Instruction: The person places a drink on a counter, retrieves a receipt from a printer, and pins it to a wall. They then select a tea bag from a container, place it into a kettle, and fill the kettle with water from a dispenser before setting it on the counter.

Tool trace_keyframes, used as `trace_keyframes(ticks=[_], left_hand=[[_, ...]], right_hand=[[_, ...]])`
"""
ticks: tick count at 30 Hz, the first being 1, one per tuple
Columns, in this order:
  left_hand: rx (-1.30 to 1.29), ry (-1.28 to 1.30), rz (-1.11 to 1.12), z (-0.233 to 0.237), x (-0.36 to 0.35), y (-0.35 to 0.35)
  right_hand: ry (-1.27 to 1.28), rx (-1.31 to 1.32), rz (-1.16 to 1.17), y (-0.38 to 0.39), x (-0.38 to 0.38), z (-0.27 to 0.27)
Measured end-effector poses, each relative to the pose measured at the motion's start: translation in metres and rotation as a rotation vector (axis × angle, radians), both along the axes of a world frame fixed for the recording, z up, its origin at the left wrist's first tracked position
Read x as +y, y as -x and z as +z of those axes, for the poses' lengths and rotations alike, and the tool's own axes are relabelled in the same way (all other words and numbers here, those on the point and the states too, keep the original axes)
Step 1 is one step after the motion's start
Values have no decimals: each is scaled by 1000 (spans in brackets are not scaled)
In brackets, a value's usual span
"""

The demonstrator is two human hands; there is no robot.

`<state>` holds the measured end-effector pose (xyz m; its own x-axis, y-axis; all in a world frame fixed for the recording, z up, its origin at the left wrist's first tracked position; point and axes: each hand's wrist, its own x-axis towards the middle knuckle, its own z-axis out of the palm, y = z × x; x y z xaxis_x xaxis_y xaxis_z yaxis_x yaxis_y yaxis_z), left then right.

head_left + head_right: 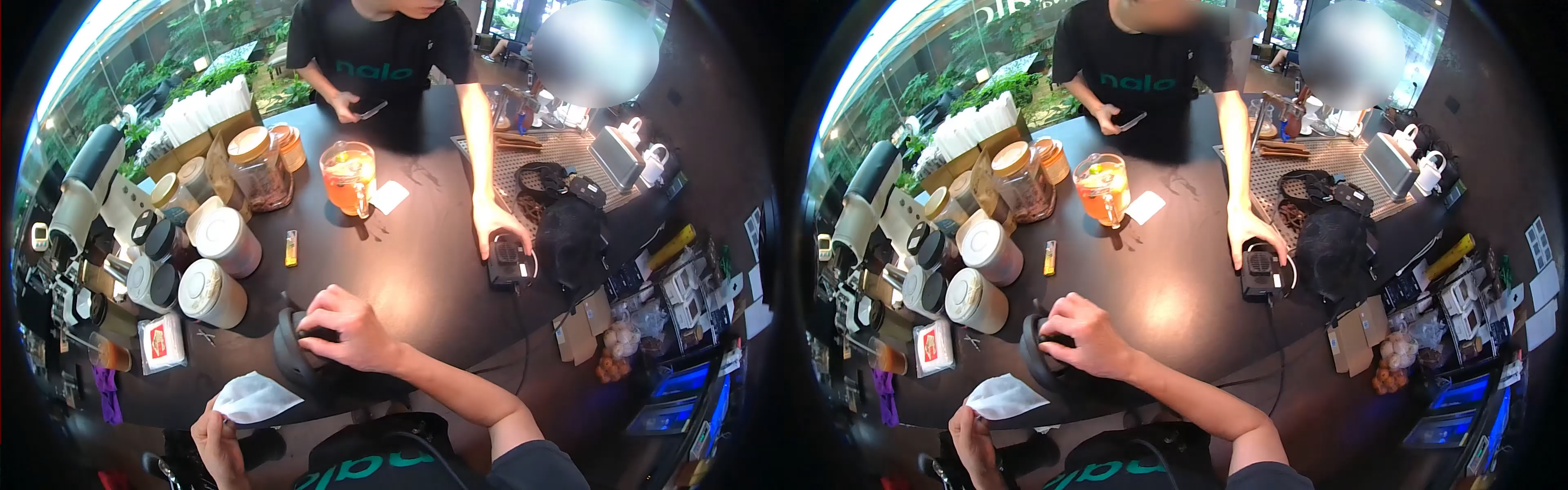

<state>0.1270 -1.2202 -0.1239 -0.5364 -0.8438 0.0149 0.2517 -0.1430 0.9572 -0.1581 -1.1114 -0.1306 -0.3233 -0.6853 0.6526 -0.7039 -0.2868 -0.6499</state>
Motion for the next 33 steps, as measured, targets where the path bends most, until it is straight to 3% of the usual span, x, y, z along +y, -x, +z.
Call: trace_keyframes(ticks=[3, 7, 13, 18, 21, 25, 27, 29, 30, 33], left_hand=[[-7, 20, -65, 9, -8, 3], [180, -1, -85, 23, -17, 25], [259, -155, -98, 8, -20, 77], [-271, 419, -287, 9, -14, 79], [-284, 883, -459, 18, -22, 98], [-268, 764, -745, 24, -36, 112], [-307, 802, -667, 22, -43, 116], [-362, 967, -378, 22, -41, 121], [-434, 1157, -356, 30, -40, 121], [-327, 1268, -372, 35, -23, 119]], right_hand=[[-31, -20, -77, -1, 13, 4], [-16, -52, -285, 7, 37, 12], [-75, -140, -390, 7, 79, 1], [-82, -163, -397, -1, 94, 6], [-64, -160, -361, -5, 89, 6], [-33, -158, -299, -5, 77, 7], [-31, -181, -282, -6, 74, 7], [-28, -187, -272, -6, 73, 8], [-29, -188, -272, -7, 73, 8], [-32, -193, -281, -8, 75, 8]])
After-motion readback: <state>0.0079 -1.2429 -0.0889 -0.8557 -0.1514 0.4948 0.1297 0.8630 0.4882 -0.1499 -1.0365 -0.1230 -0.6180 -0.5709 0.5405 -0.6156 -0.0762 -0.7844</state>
